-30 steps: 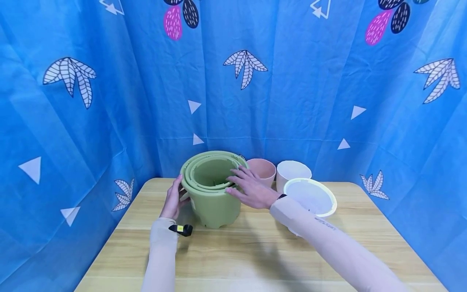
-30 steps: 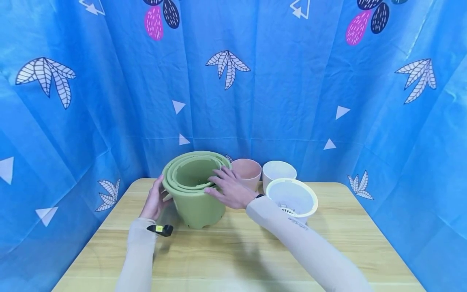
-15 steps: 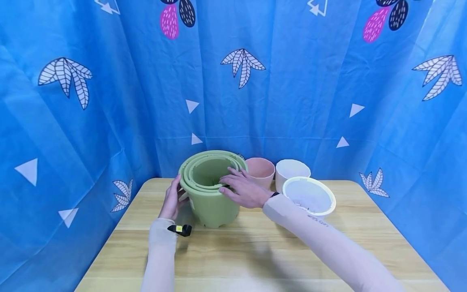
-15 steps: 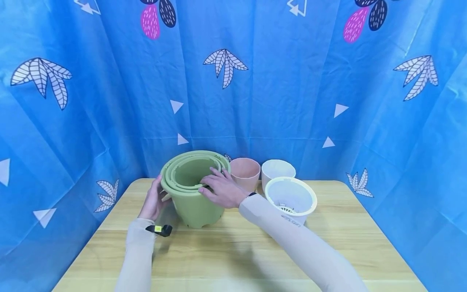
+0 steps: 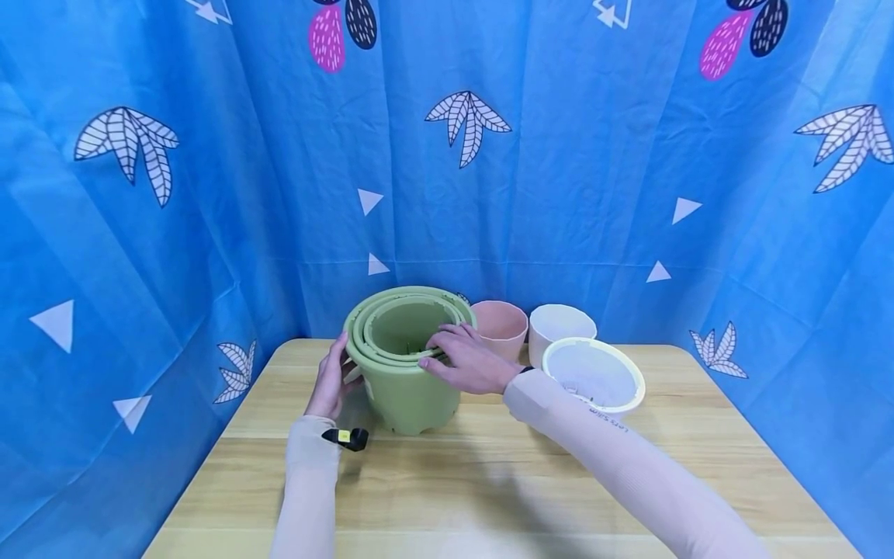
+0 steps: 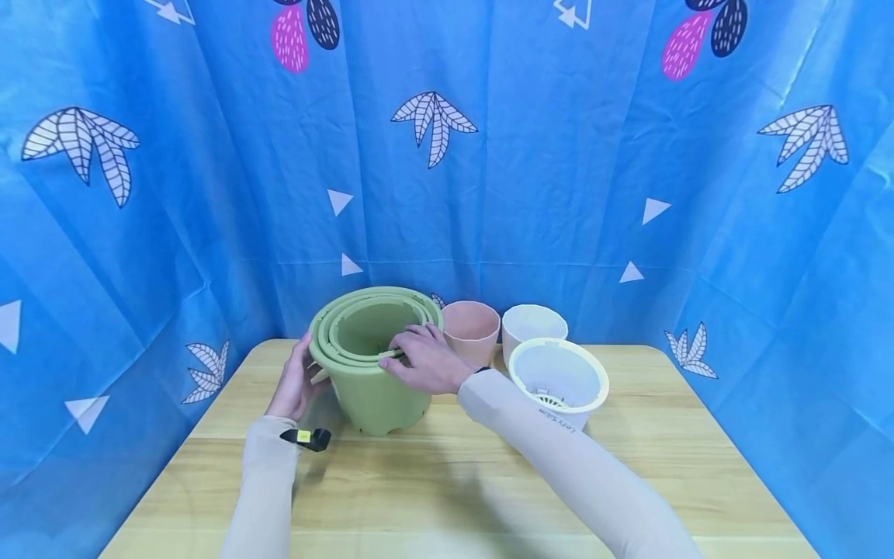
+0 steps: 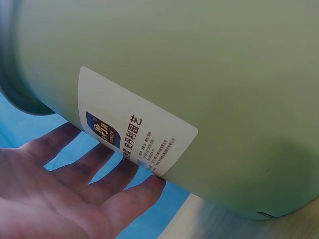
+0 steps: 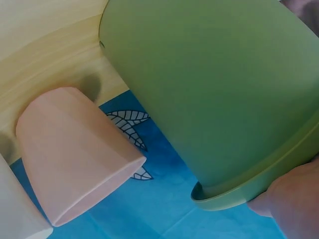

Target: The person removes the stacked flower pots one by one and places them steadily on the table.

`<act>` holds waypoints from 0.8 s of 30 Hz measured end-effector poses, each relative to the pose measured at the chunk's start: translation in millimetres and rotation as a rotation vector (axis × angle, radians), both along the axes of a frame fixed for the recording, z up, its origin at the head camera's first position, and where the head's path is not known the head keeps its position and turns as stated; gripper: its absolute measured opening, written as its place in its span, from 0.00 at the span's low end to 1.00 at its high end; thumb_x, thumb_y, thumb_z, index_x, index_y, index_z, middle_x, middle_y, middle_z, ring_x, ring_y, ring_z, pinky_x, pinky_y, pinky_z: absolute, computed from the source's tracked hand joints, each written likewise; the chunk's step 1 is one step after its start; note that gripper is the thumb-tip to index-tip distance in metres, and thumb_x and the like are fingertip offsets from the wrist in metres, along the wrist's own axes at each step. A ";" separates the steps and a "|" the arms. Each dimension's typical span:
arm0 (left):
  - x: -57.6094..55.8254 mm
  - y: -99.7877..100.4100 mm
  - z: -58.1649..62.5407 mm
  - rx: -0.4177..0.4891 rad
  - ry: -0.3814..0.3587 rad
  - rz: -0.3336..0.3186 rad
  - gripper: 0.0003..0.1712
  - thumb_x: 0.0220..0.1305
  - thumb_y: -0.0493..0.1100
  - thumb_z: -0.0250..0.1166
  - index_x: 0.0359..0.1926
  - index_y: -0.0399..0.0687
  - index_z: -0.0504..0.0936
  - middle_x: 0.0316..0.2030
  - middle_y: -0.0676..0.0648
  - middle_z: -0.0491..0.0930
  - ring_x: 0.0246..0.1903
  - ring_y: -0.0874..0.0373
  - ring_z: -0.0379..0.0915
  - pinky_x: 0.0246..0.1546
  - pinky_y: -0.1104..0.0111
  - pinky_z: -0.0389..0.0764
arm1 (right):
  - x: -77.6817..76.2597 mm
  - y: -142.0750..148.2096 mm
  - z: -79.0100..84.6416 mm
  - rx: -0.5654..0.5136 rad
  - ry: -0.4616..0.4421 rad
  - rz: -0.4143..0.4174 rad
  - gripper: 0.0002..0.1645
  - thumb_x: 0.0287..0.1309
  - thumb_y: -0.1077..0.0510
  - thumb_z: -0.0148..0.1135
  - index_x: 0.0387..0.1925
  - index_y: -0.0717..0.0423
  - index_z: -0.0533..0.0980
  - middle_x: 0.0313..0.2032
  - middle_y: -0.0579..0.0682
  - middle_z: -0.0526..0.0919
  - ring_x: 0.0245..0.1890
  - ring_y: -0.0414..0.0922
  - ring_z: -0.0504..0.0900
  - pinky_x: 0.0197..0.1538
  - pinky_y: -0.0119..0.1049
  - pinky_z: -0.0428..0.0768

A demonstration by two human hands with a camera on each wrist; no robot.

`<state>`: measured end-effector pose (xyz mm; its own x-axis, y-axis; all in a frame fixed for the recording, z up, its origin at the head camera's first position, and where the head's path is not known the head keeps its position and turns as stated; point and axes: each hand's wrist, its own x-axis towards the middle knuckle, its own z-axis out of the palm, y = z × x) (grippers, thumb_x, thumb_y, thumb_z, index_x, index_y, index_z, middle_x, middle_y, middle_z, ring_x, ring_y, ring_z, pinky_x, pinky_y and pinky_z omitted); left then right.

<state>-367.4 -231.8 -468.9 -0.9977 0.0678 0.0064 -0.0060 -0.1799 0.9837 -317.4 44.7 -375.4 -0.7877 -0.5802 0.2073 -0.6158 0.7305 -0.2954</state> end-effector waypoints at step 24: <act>0.7 0.7 2.5 -0.005 -0.001 -0.006 0.41 0.75 0.73 0.45 0.75 0.53 0.64 0.73 0.45 0.63 0.74 0.45 0.58 0.78 0.41 0.58 | 1.6 -0.9 -16.3 -0.142 0.110 -0.006 0.21 0.73 0.41 0.55 0.47 0.51 0.83 0.46 0.47 0.82 0.54 0.47 0.71 0.72 0.53 0.62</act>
